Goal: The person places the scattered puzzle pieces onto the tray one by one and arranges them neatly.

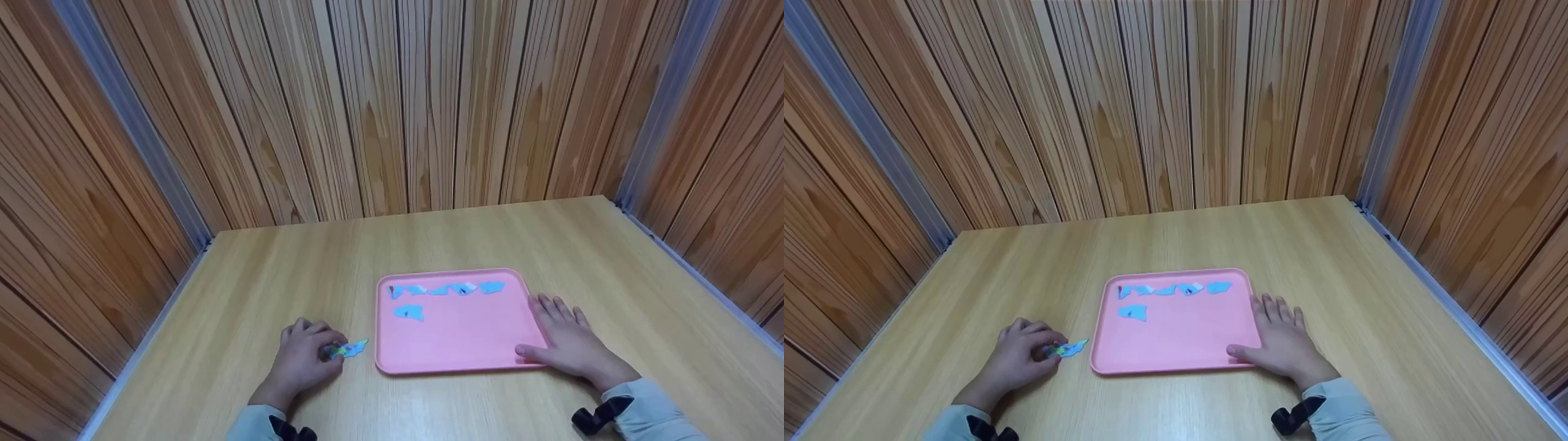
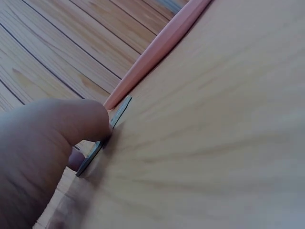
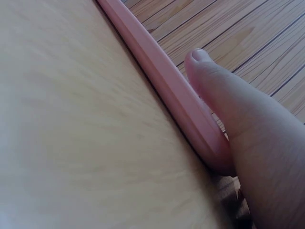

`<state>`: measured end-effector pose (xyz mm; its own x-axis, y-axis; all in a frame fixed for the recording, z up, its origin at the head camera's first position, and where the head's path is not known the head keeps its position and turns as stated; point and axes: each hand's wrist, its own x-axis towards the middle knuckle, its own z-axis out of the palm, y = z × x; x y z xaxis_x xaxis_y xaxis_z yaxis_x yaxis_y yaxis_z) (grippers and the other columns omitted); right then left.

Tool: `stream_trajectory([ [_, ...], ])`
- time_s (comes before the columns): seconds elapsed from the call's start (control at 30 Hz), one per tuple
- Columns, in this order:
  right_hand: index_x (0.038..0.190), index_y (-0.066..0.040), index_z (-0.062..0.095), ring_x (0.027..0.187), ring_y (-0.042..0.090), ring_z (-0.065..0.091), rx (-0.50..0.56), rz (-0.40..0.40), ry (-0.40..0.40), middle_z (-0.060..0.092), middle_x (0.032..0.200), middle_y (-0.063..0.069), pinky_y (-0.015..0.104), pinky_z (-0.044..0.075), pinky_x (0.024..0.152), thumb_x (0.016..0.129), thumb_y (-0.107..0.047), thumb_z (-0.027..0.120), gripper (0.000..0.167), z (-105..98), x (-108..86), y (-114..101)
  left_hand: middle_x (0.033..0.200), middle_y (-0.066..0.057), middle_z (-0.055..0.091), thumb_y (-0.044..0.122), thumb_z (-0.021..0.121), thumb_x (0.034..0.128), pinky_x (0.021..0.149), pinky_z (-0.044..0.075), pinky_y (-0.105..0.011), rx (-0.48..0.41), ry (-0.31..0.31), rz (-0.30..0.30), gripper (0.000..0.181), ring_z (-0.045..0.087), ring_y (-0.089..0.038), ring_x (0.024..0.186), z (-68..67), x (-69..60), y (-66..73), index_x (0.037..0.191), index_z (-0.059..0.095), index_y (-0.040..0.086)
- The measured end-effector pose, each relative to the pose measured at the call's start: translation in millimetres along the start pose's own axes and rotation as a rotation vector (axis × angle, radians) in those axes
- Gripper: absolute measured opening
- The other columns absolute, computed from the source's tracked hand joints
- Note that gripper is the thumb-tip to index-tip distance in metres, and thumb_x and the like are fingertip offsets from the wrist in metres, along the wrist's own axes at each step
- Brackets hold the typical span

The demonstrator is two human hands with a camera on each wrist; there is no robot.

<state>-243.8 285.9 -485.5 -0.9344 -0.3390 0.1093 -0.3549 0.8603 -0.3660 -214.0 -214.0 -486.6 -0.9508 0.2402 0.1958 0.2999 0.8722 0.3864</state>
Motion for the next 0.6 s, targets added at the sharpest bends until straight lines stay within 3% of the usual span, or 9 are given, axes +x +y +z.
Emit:
stream_trajectory([
  [0.27,0.157,0.005,0.025,0.147,0.055,0.012,-0.004,0.006,0.003,0.021,0.161,0.031,0.072,0.003,0.113,0.087,-0.069,0.059,0.107,1.3,-0.1,0.1,0.1,0.02,0.061,0.037,0.08,0.0806,0.1,0.029,-0.06,-0.037,0.012,0.053,0.021,0.041,-0.013,0.097,-3.7,1.4,-5.1,0.101,0.077,0.038],
  [0.6,0.156,0.006,0.026,0.147,0.055,0.013,-0.01,-0.004,0.022,0.022,0.16,0.032,0.071,0.004,0.113,0.087,-0.068,0.06,0.107,0.9,0.3,0.8,0.096,0.018,0.064,0.041,0.081,0.0767,0.102,0.031,-0.056,0.051,0.062,0.091,0.021,0.041,-0.012,0.097,-6.0,5.2,-4.3,0.097,0.078,0.037],
])
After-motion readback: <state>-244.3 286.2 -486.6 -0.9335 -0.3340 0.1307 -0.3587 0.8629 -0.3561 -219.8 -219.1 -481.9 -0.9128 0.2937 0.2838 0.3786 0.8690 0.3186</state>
